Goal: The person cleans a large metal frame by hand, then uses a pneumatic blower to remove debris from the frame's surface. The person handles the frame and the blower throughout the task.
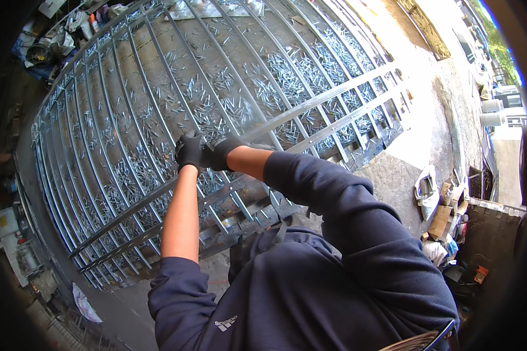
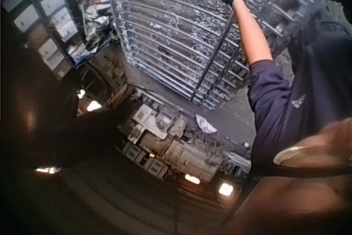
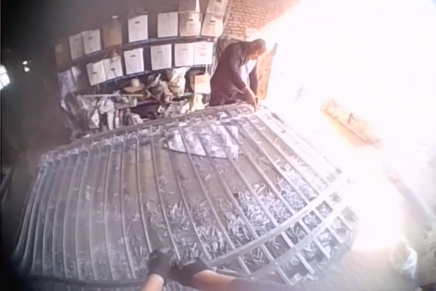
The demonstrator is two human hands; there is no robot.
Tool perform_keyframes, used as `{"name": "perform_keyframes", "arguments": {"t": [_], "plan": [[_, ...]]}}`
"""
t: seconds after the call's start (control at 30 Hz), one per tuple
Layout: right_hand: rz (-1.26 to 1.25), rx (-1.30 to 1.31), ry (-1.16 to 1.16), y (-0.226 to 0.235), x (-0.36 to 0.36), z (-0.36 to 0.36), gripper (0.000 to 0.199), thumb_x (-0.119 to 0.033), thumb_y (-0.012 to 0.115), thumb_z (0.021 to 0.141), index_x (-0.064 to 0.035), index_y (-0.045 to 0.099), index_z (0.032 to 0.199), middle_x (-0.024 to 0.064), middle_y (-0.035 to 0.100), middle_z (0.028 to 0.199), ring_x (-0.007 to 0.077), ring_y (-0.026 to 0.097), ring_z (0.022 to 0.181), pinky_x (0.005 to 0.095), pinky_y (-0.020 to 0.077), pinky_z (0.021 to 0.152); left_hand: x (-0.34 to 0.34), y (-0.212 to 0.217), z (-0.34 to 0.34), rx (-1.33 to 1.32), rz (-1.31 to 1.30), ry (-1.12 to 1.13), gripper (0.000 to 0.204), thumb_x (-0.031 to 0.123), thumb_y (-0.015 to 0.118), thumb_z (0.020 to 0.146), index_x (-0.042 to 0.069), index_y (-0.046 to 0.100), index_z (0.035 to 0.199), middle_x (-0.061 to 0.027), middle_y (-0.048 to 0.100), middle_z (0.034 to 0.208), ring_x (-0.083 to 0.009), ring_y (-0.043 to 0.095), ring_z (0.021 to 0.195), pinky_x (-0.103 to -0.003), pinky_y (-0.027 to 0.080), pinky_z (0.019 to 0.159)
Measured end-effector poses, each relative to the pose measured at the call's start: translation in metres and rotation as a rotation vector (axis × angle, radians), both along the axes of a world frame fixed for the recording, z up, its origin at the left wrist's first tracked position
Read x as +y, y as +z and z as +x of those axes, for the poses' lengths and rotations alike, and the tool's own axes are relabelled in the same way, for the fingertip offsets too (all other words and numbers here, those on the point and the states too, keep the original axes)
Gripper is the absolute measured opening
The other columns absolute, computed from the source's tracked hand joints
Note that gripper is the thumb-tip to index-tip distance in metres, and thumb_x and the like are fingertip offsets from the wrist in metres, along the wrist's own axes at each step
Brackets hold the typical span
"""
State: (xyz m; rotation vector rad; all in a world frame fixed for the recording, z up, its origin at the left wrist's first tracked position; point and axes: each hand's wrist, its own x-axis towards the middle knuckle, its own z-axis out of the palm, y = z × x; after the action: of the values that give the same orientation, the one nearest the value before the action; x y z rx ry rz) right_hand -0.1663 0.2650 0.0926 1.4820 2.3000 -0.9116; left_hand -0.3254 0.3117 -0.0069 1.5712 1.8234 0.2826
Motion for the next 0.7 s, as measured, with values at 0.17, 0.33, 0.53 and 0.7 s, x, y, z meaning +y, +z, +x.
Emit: {"name": "perform_keyframes", "arguments": {"t": [0.17,0.33,0.53,0.7], "plan": [[-0.011,-0.007,0.077,-0.019,0.002,-0.008,0.036,-0.039,0.059,0.095,-0.0166,0.072,0.119,0.014,0.076,0.112,0.0333,0.073,0.107,0.0443,0.0563,0.09,-0.015,-0.01,-0.005,0.106,0.068,0.068,0.036,0.039,0.061,0.096,0.006,0.075,0.1,-0.0222,0.074,0.103,-0.0436,0.07,0.098,-0.05,0.053,0.083],[0.016,0.02,0.101,-0.031,0.007,-0.009,0.041,-0.044,0.056,0.097,-0.0122,0.074,0.116,0.0134,0.076,0.114,0.0322,0.072,0.109,0.0437,0.0564,0.09,-0.021,-0.002,-0.001,-0.144,0.089,0.192,0.038,0.037,0.06,0.098,0.002,0.075,0.098,-0.016,0.075,0.085,-0.0306,0.068,0.076,-0.043,0.049,0.072],[0.13,0.059,-0.036,0.005,0.013,-0.006,0.076,-0.072,0.042,0.094,-0.0109,0.072,0.13,0.0184,0.07,0.129,0.0347,0.066,0.123,0.0436,0.0483,0.106,-0.026,-0.013,-0.04,-0.694,0.1,0.629,0.032,0.036,0.061,0.102,0.009,0.075,0.093,-0.0001,0.062,0.068,-0.0165,0.054,0.057,-0.034,0.042,0.055],[-0.174,0.261,-0.18,0.035,0.017,0.06,0.038,-0.042,0.067,0.092,-0.0165,0.07,0.12,0.0157,0.077,0.102,0.0319,0.075,0.095,0.0446,0.0557,0.09,-0.113,-0.042,-0.129,-1.463,-0.203,1.116,0.02,0.026,0.059,0.105,0.009,0.069,0.1,0.0031,0.062,0.067,-0.0089,0.057,0.052,-0.023,0.049,0.047]]}}
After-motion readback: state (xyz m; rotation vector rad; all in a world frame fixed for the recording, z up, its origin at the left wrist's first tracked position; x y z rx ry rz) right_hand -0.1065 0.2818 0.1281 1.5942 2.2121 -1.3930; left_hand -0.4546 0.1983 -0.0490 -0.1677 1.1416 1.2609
